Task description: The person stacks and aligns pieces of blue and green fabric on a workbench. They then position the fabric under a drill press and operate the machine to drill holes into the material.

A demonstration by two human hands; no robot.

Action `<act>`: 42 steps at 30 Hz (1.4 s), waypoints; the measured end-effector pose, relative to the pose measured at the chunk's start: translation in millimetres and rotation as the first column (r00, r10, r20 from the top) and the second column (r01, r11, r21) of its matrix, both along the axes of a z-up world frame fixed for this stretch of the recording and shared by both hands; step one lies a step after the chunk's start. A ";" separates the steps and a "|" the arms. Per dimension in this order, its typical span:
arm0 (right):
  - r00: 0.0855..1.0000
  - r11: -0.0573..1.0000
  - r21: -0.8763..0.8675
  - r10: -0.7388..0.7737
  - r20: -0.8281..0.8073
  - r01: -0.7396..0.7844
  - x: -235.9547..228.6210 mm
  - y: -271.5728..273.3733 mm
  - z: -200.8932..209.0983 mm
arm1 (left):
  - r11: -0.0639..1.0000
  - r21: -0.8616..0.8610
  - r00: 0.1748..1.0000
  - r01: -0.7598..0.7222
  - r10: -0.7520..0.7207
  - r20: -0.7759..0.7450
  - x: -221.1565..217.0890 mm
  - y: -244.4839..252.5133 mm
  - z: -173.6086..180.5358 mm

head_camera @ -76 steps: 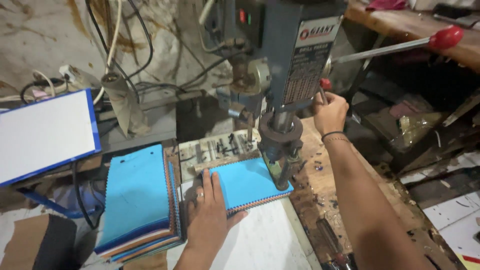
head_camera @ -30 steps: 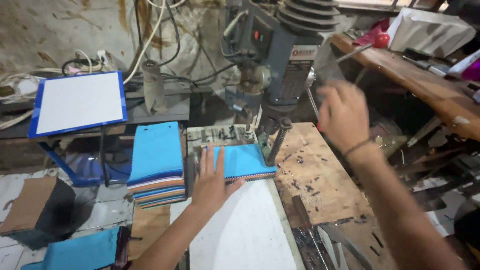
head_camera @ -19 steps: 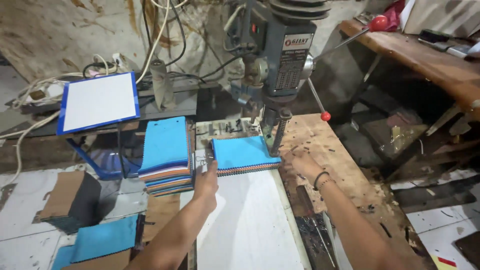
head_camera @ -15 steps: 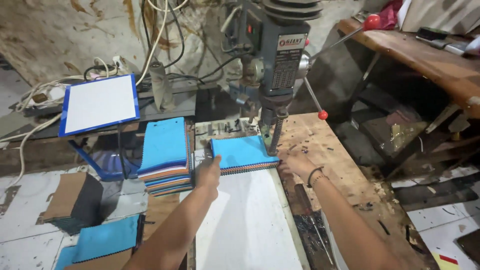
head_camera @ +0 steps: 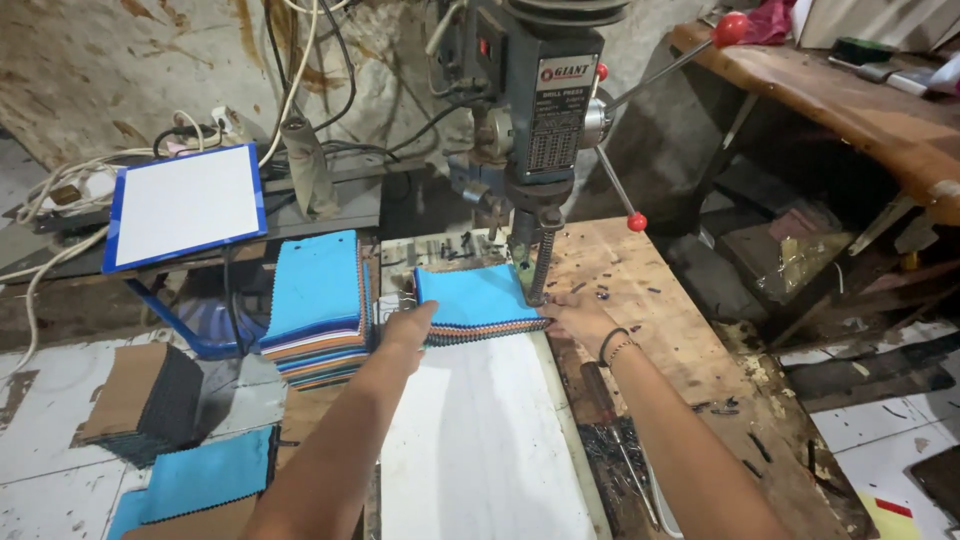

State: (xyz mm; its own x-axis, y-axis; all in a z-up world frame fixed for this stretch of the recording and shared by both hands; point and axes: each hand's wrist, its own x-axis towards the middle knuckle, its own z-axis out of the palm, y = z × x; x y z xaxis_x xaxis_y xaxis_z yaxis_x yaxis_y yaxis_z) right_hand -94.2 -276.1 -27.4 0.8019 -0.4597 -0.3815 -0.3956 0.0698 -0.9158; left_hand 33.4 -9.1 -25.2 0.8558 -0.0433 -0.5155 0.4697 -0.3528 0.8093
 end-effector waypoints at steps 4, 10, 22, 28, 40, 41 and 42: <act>0.999 0.999 0.006 -0.033 0.009 0.033 -0.3 4.4 2.3 | 0.995 -0.102 0.999 -0.019 0.016 -0.028 11.3 5.4 -8.9; 1.000 1.000 -0.002 -0.024 0.006 0.024 -4.4 8.0 11.4 | 0.995 -0.086 0.988 0.047 -0.059 -0.141 10.4 3.7 8.3; 0.999 0.999 0.007 -0.042 0.029 0.042 -3.2 2.5 2.4 | 0.994 -0.084 0.997 -0.072 0.068 -0.047 5.9 -0.1 11.4; 0.998 0.999 -0.003 -0.045 0.040 0.046 -3.0 4.9 5.2 | 0.994 -0.089 0.997 -0.069 0.065 -0.041 8.7 6.4 2.1; 0.998 0.996 0.058 -0.065 0.022 0.063 -7.0 6.0 13.6 | 0.966 -0.245 0.994 -0.082 0.063 -0.084 -22.7 6.2 59.6; 0.997 0.996 0.057 -0.067 0.024 0.065 -7.0 7.6 16.0 | 0.966 -0.246 0.995 -0.080 0.061 -0.082 -16.2 9.4 47.5; 0.999 0.998 0.050 -0.046 0.008 0.045 -6.9 9.5 18.0 | 0.973 -0.218 0.995 -0.074 0.058 -0.078 -9.7 13.0 34.7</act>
